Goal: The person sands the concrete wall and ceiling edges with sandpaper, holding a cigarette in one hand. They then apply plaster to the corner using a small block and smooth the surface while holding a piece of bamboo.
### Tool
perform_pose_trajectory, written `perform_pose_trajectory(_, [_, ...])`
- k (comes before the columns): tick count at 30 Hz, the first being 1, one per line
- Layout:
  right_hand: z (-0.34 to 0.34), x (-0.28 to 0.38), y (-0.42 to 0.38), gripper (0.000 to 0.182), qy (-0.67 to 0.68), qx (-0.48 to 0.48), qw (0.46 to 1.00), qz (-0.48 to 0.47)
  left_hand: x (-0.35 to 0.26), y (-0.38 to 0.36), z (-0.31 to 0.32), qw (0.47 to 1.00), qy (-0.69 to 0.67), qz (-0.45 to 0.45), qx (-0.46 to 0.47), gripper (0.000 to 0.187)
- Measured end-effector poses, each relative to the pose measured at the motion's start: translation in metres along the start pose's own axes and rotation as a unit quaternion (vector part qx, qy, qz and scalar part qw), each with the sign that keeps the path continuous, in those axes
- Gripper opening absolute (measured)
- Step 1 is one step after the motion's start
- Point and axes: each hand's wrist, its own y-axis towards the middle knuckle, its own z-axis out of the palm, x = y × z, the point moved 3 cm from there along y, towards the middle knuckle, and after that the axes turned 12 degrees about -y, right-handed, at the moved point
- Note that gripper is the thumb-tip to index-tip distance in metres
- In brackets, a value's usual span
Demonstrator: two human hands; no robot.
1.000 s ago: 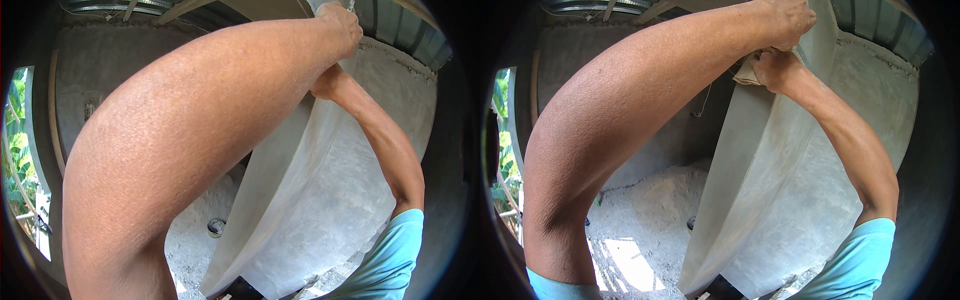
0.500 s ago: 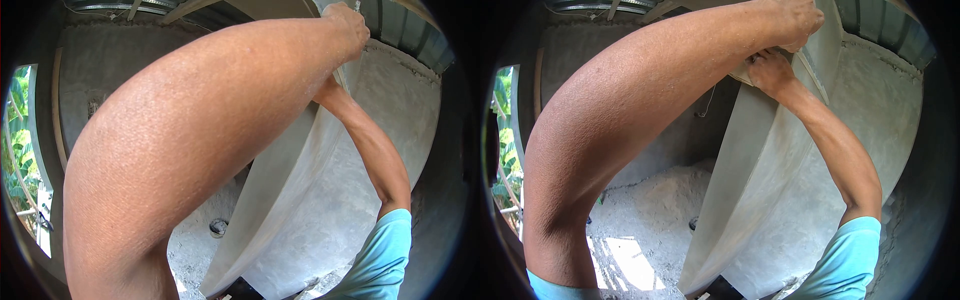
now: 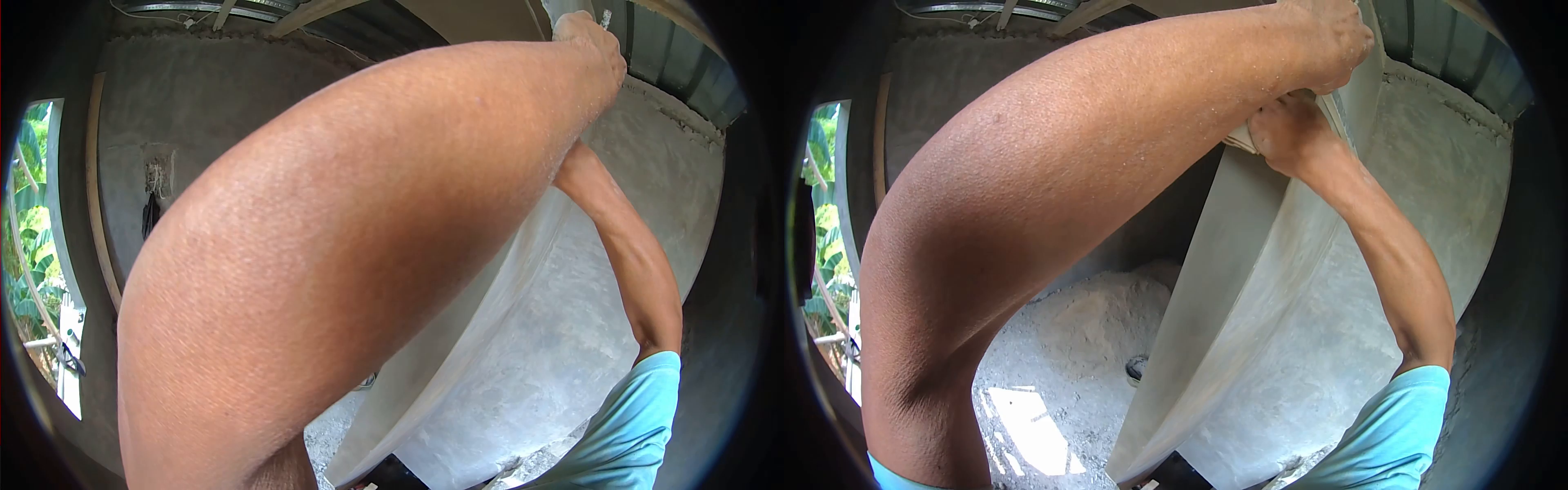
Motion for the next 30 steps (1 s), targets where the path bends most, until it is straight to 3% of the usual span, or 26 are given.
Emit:
perform_pose_trajectory(2, [-0.007, 0.012, -0.011, 0.025, -0.065, -0.027, 0.997, -0.042, -0.009, -0.008, -0.012, 0.995, 0.005, -0.1, -0.018, 0.025])
perform_pose_trajectory(4, [-0.022, 0.023, -0.014, 0.024, 0.05, -0.109, 0.991, 0.058, -0.005, -0.012, -0.019, 0.997, -0.018, -0.077, 0.004, 0.025])
perform_pose_trajectory(8, [-0.026, 0.024, -0.008, 0.025, 0.021, -0.078, 0.995, 0.058, 0.006, 0.005, 0.003, 1.0, -0.013, 0.016, 0.002, 0.025])
perform_pose_trajectory(11, [-0.007, 0.014, -0.002, 0.026, 0.028, -0.102, 0.992, 0.074, 0.003, -0.003, -0.005, 0.999, 0.002, 0.027, 0.023, 0.025])
perform_pose_trajectory(13, [0.005, 0.011, 0.0, 0.025, -0.082, -0.134, 0.987, 0.016, 0.003, -0.007, -0.007, 0.999, 0.004, 0.029, 0.021, 0.025])
perform_pose_trajectory(17, [0.028, 0.003, 0.004, 0.025, -0.089, -0.086, 0.992, 0.023, 0.004, -0.005, -0.005, 1.0, 0.009, 0.013, 0.01, 0.025])
perform_pose_trajectory(19, [0.027, -0.002, 0.003, 0.025, -0.008, -0.157, 0.987, 0.038, 0.005, -0.005, -0.006, 1.0, 0.015, 0.022, 0.016, 0.024])
perform_pose_trajectory(26, [0.016, -0.016, -0.001, 0.027, 0.019, -0.069, 0.996, 0.045, 0.002, -0.006, -0.001, 0.999, 0.044, 0.025, 0.016, 0.024])
perform_pose_trajectory(28, [0.008, -0.018, -0.002, 0.029, 0.023, 0.018, 0.997, 0.07, 0.001, -0.008, -0.003, 0.998, 0.046, 0.026, 0.02, 0.024])
perform_pose_trajectory(30, [0.005, -0.019, -0.002, 0.03, 0.01, 0.034, 0.997, 0.066, 0.001, -0.009, -0.004, 0.998, 0.051, 0.028, 0.026, 0.024])
